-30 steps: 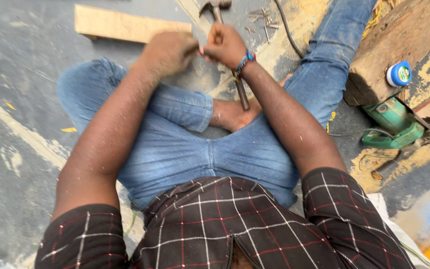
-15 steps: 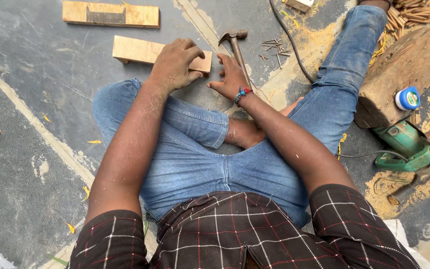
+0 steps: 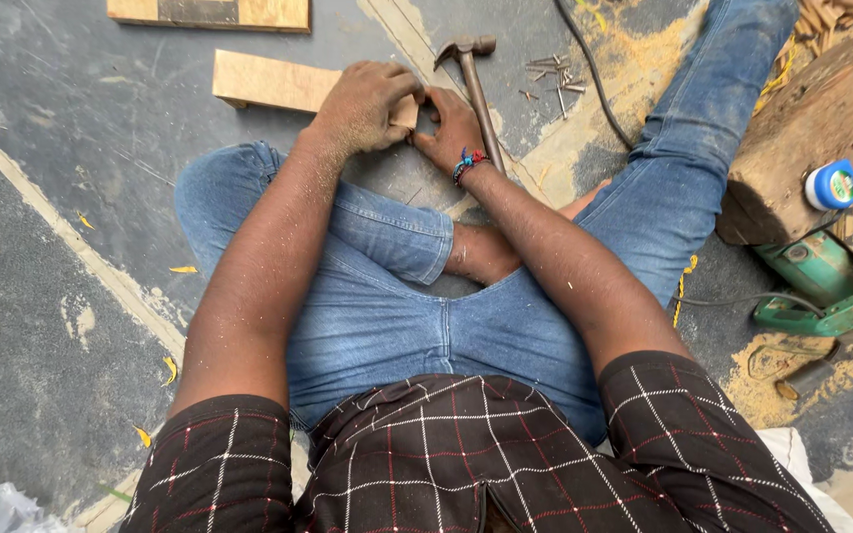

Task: The person assembles small wooden pieces by hand and with a hammer, positioning the blocks together and driving nails into the joints while sitting on the floor.

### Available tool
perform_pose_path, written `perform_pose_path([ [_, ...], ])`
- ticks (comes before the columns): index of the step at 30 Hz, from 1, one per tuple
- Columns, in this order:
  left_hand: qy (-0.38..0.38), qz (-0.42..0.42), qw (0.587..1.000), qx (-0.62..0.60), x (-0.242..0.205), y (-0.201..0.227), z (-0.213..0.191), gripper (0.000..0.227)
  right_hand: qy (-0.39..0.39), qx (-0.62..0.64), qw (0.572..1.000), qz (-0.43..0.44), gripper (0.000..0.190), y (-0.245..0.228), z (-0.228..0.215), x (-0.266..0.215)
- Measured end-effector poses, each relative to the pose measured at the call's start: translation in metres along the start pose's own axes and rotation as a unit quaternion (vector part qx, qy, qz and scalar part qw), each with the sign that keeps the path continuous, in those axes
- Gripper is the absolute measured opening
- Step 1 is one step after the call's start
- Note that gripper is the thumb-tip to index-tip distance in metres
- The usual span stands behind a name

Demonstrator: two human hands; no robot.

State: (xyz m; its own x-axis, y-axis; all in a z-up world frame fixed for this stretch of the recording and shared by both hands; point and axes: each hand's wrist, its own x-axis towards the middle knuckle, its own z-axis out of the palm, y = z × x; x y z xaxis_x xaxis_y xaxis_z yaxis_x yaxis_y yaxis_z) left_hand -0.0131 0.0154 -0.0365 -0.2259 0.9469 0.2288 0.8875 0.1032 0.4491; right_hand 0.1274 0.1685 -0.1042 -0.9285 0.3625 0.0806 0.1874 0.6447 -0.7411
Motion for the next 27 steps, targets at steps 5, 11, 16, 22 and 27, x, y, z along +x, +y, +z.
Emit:
perform_pose_path([
  [5, 0.008, -0.004, 1.000, 0.002, -0.002, 0.005, -0.001, 0.046, -0.014, 0.017, 0.999, 0.038, 0.054, -0.005, -0.003, 0.000],
  [11, 0.025, -0.001, 1.000, -0.018, 0.001, 0.007, -0.012, 0.054, -0.002, 0.051, 0.997, 0.056, 0.054, -0.011, -0.010, 0.001],
  [16, 0.017, -0.015, 0.999, -0.025, -0.004, 0.012, -0.012, 0.058, -0.005, 0.072, 0.997, 0.036, 0.071, -0.012, -0.013, -0.006],
  [22, 0.032, -0.002, 0.999, -0.018, -0.005, 0.013, -0.010, 0.063, 0.056, -0.012, 0.998, 0.006, 0.068, -0.005, -0.006, -0.010],
  [27, 0.030, -0.001, 1.000, -0.003, -0.007, 0.010, -0.010, 0.063, 0.077, -0.075, 0.990, 0.086, 0.047, 0.005, 0.007, -0.009],
])
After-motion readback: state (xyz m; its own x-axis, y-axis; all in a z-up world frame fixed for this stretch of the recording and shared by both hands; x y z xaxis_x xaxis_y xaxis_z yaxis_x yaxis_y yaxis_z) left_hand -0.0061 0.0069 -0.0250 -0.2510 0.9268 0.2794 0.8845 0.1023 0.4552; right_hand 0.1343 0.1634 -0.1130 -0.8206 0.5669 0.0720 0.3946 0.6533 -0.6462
